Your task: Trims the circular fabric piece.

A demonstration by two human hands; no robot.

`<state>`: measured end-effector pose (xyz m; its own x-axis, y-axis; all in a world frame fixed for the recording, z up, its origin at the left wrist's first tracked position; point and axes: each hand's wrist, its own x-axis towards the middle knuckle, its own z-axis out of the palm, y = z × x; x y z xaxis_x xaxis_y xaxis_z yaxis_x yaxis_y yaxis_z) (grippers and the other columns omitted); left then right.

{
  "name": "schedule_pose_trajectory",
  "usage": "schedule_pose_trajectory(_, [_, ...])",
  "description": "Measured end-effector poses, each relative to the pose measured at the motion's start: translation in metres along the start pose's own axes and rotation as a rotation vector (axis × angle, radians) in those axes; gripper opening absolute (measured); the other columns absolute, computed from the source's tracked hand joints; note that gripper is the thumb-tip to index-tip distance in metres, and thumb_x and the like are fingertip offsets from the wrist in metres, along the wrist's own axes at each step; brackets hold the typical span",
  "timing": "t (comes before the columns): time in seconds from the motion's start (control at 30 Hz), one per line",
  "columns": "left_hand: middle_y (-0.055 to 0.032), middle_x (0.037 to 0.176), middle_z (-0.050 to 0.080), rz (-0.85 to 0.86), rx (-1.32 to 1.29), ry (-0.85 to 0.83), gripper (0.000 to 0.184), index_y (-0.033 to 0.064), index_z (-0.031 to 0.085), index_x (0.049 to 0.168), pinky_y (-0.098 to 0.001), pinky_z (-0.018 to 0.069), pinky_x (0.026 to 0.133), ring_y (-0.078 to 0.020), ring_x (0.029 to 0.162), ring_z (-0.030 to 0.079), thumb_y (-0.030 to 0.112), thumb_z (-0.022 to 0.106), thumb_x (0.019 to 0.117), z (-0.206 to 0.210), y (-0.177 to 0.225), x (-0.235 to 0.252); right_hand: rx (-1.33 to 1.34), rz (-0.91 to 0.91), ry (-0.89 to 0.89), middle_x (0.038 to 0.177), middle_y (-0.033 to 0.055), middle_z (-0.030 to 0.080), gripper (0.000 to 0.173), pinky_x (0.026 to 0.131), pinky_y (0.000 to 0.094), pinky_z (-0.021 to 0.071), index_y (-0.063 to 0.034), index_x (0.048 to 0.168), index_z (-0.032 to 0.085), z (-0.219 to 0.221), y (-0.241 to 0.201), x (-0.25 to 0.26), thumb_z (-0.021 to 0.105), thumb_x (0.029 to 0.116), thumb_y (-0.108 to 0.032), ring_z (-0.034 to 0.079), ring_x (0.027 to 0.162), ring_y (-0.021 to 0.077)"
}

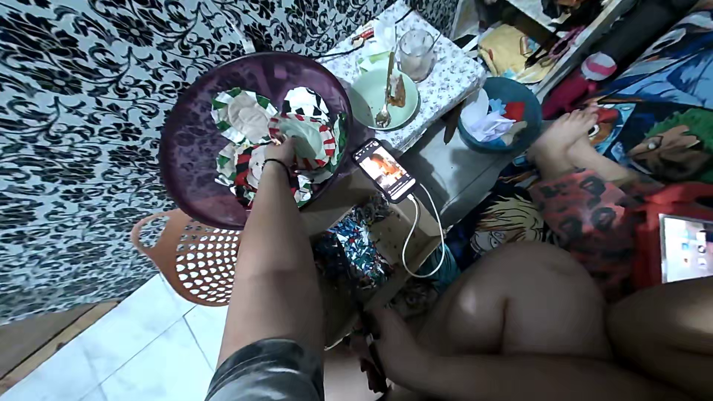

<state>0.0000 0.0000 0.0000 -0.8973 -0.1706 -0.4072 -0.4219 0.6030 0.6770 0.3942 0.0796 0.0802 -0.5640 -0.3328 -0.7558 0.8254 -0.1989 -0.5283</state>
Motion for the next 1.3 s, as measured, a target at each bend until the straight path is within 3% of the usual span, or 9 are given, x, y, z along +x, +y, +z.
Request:
schedule_pose_trajectory(0.23, [-0.0244, 0.133, 0.055, 0.026, 0.039, -0.18, 0.045, -0.0014, 0.045, 0.144, -0.0521, 0.0527, 0.091, -0.0325, 0.112, 0.06, 0.022, 0.048, 0.1051, 0.009, 0.009, -0.006, 0.001, 0.018, 0.008, 0.081, 0.0084, 0.061, 0.033, 0.055, 0.0299, 0.057, -0.0005, 0.13, 0.048, -0.003, -0.002, 0.003, 0.058, 0.1048, -0.018, 0.062, 0.055, 0.0146])
schedule_pose_trajectory(0.33, [-0.026, 0.133, 0.055, 0.057, 0.067, -0.154, 0.046, -0.0019, 0.041, 0.146, -0.0525, 0.0541, 0.091, -0.034, 0.112, 0.061, 0.017, 0.048, 0.1045, 0.006, 0.014, -0.017, 0.015, 0.014, 0.015, 0.081, 0.0084, 0.06, 0.032, 0.055, 0.0301, 0.0568, -0.0006, 0.131, 0.048, -0.003, -0.003, 0.002, 0.058, 0.1047, -0.017, 0.062, 0.056, 0.0149])
schedule_pose_trajectory(0.4, [-0.0259, 0.133, 0.056, 0.095, -0.018, -0.093, 0.05, -0.0021, 0.038, 0.148, -0.0524, 0.0559, 0.089, -0.0339, 0.11, 0.064, 0.014, 0.05, 0.1024, -0.001, 0.013, -0.021, 0.029, -0.016, 0.022, 0.079, 0.008, 0.061, 0.033, 0.054, 0.0304, 0.057, -0.0016, 0.129, 0.05, -0.002, 0.0, 0.003, 0.06, 0.1027, -0.018, 0.062, 0.055, 0.0149])
schedule_pose_trajectory(0.47, [-0.02, 0.134, 0.055, 0.147, -0.252, -0.063, 0.055, 0.0016, 0.03, 0.152, -0.0439, 0.0585, 0.086, -0.0258, 0.107, 0.065, 0.009, 0.049, 0.101, -0.011, 0.016, -0.04, 0.011, -0.047, 0.023, 0.082, 0.0086, 0.062, 0.034, 0.056, 0.0316, 0.0576, -0.0008, 0.128, 0.052, -0.002, 0.001, 0.002, 0.062, 0.1012, -0.019, 0.063, 0.058, 0.0156])
schedule_pose_trajectory(0.57, [-0.0101, 0.114, 0.056, 0.257, -0.654, -0.093, 0.047, 0.0055, 0.034, 0.142, -0.0364, 0.0598, 0.078, -0.0156, 0.09, 0.065, -0.003, 0.049, 0.0981, -0.034, 0.014, -0.086, -0.005, -0.088, 0.01, 0.081, 0.0083, 0.06, 0.031, 0.059, 0.0321, 0.0566, -0.0002, 0.124, 0.055, -0.003, 0.003, 0.003, 0.063, 0.1011, -0.019, 0.061, 0.059, 0.0153])
schedule_pose_trajectory(0.7, [-0.0033, 0.105, 0.063, 0.279, -0.863, -0.148, 0.035, 0.0089, 0.044, 0.124, -0.0343, 0.0584, 0.081, -0.0123, 0.09, 0.066, -0.008, 0.05, 0.0936, -0.07, -0.01, -0.165, 0.065, -0.126, 0.007, 0.074, 0.0047, 0.059, 0.022, 0.053, 0.0252, 0.0545, 0.0009, 0.118, 0.057, 0.003, 0.0, -0.002, 0.063, 0.1006, -0.012, 0.059, 0.054, 0.0106])
schedule_pose_trajectory(0.83, [-0.0026, 0.102, 0.069, 0.154, -1.024, -0.193, 0.02, 0.01, 0.054, 0.114, -0.024, 0.0597, 0.072, -0.0082, 0.084, 0.069, -0.002, 0.048, 0.099, -0.093, -0.049, -0.237, 0.115, -0.128, -0.025, 0.073, 0.0036, 0.056, 0.028, 0.05, 0.0246, 0.0544, 0.0012, 0.127, 0.054, 0.007, -0.004, -0.012, 0.06, 0.1021, -0.011, 0.058, 0.052, 0.0106])
schedule_pose_trajectory(1.13, [-0.0148, 0.113, 0.071, 0.175, -1.393, -0.17, 0.028, 0.0008, 0.052, 0.119, -0.0326, 0.0613, 0.089, -0.0204, 0.101, 0.073, -0.009, 0.034, 0.1008, -0.073, -0.11, -0.319, 0.094, -0.191, -0.001, 0.067, 0.0024, 0.054, 0.02, 0.05, 0.0249, 0.0544, 0.0015, 0.119, 0.057, 0.012, 0.006, -0.017, 0.058, 0.1043, -0.013, 0.057, 0.049, 0.0108])
schedule_pose_trajectory(1.3, [-0.0179, 0.117, 0.071, 0.161, -1.379, -0.039, 0.025, -0.001, 0.047, 0.125, -0.0339, 0.0624, 0.088, -0.0243, 0.104, 0.074, -0.009, 0.037, 0.1033, -0.059, -0.123, -0.331, 0.036, -0.203, 0.038, 0.066, 0.0016, 0.054, 0.019, 0.049, 0.0242, 0.0542, 0.0012, 0.118, 0.057, 0.011, 0.012, -0.013, 0.058, 0.1041, -0.013, 0.057, 0.049, 0.0098])
